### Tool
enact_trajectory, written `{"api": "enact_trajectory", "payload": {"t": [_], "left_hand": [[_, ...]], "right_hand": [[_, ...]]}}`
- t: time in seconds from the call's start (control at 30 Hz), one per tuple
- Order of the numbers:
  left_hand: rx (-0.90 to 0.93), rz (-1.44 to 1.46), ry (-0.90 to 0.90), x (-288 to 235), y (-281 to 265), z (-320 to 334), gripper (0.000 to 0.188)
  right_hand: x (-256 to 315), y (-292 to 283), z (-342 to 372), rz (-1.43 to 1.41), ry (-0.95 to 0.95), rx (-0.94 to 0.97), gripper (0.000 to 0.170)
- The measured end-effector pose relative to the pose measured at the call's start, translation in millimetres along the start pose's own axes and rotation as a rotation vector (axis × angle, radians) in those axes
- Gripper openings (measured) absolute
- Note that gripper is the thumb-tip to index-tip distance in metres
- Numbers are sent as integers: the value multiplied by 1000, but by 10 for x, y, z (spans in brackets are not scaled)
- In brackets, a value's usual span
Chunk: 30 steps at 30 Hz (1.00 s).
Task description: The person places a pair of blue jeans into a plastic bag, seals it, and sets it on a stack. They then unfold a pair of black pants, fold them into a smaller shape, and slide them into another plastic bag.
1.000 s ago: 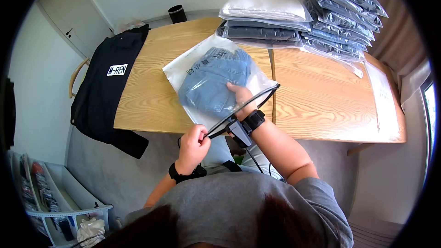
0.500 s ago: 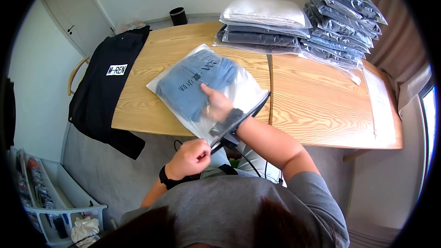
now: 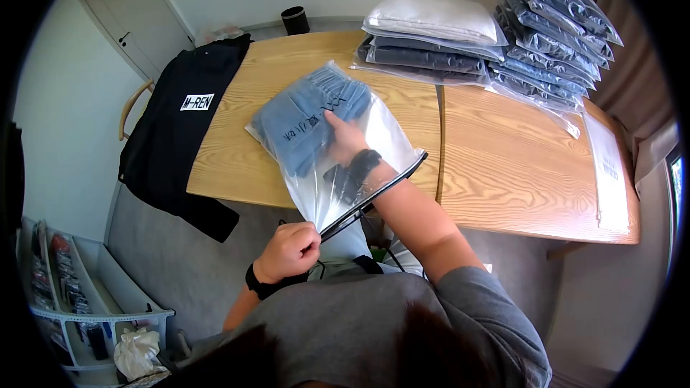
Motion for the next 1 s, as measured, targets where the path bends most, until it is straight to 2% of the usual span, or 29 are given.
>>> {"api": "enact_trajectory", "payload": {"t": [0.07, 0.1, 0.13, 0.2, 0.23, 0.27, 0.33, 0.37, 0.4, 0.47, 0.5, 0.53, 0.6, 0.73, 0.8, 0.83, 0.9, 0.93, 1.0], "left_hand": [[5, 4, -21, 6, -1, 0, 19], [15, 6, -45, 10, -12, 4, 18], [20, 6, -43, 9, -27, -2, 18], [-21, -22, -61, 3, -50, -6, 18], [-22, -23, -65, 1, -55, -3, 18], [-13, -20, -62, 1, -56, -11, 18], [-2, -13, -62, 0, -20, -18, 18], [9, -13, -61, 1, 23, -13, 17], [24, -11, -56, -1, 53, -15, 17], [48, -11, -63, 0, 64, 3, 16], [59, -20, -77, 7, 72, 3, 16], [61, -15, -74, 2, 78, -4, 16], [63, -29, -87, -17, 70, 2, 15], [124, -65, -43, -34, 99, 18, 14], [152, -89, -30, -14, 116, 31, 13], [153, -86, -32, -1, 116, 42, 13], [130, -100, -68, 43, 92, 59, 13], [132, -94, -66, 54, 86, 55, 13], [133, -110, -76, 68, 55, 58, 13]], "right_hand": [[124, 3, -62, 119, 170, -42, 36], [195, 74, 8, 27, 177, -178, 38], [231, 38, -32, 22, 174, -177, 38], [351, -220, -124, 98, -34, -284, 44], [355, -280, -133, 460, -244, -230, 53], [370, -362, -190, 460, -239, -227, 53], [450, -367, -168, 226, -38, -417, 59], [463, -546, -345, 360, -18, -481, 59], [471, -667, -419, 353, -21, -491, 59], [613, -753, -469, 1086, -176, -532, 59], [672, -192, 67, 937, -155, -689, 55], [622, -214, 21, 936, -157, -694, 55], [564, -256, -31, 691, -463, -647, 53], [533, -324, -40, 551, -449, -600, 45], [499, -460, -113, 457, -639, -605, 42], [543, -362, 8, 458, -637, -608, 42], [605, -244, 215, 422, -328, -593, 45], [640, -302, 190, 422, -329, -599, 45], [640, -394, 69, 364, -164, -547, 52]]}}
Point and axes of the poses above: each hand's wrist, its own z-axis away from the middle knuckle, its own y-axis out of the palm, x = y × z, the point moved 3 cm from there along -z, towards the middle knuckle, and after that the axes turned 4 degrees about y, right-handed, at the moved point
